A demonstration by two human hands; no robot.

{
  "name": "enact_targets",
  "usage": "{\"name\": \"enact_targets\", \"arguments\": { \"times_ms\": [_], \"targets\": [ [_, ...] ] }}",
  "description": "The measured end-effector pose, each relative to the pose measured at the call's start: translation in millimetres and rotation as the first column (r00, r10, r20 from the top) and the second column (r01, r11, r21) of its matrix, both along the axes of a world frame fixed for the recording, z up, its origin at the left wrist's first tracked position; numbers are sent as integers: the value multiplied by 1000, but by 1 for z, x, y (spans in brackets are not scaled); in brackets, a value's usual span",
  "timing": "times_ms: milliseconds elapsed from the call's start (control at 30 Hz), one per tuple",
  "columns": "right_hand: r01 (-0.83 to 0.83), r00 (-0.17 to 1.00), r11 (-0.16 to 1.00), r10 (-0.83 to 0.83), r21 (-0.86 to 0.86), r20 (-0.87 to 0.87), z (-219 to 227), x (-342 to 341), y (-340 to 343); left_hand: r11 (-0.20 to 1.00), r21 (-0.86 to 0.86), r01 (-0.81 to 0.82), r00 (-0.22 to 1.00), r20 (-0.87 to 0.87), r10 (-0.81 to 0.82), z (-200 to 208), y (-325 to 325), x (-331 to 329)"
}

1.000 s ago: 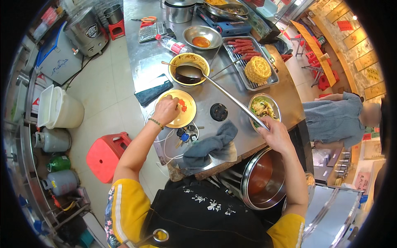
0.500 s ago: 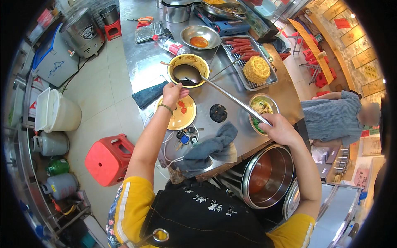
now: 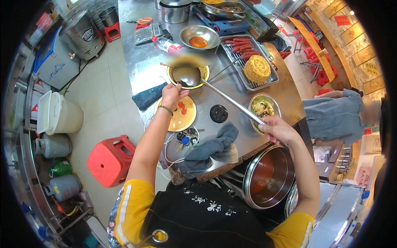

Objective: The person uses chopsticks to transfer noodles and leafy greens from a large pot into a metal bowl. They then add fried tofu and other toppings from stainless steel containers, and ladle broth over the contents before serving the bowl to a customer.

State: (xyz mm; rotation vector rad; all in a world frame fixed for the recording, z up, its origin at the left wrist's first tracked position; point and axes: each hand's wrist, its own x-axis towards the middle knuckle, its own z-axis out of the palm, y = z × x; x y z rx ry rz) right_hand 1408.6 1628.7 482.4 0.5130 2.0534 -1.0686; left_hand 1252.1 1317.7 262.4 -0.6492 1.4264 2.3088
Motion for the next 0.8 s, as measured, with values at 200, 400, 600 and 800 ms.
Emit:
{"name": "enact_targets", "arguments": {
  "times_ms": [200,400,600,800],
  "targets": [
    [-142,858,942,270,303,-438,-35,26,-1,999,16,37,999,-37,-37,-5,-1,-2],
    [-95,814,844,371,528,-446,-13,41,-31,999,-9,30,999,-28,-31,-3,-1,-2],
    [-28,770,817,385,575,-509,-75,74,-21,1000,-17,14,1000,-19,-14,0,1,-2],
    [34,816,859,271,511,-510,-84,83,-26,1000,-3,6,1000,-15,-6,-3,0,-3]
  ]
}}
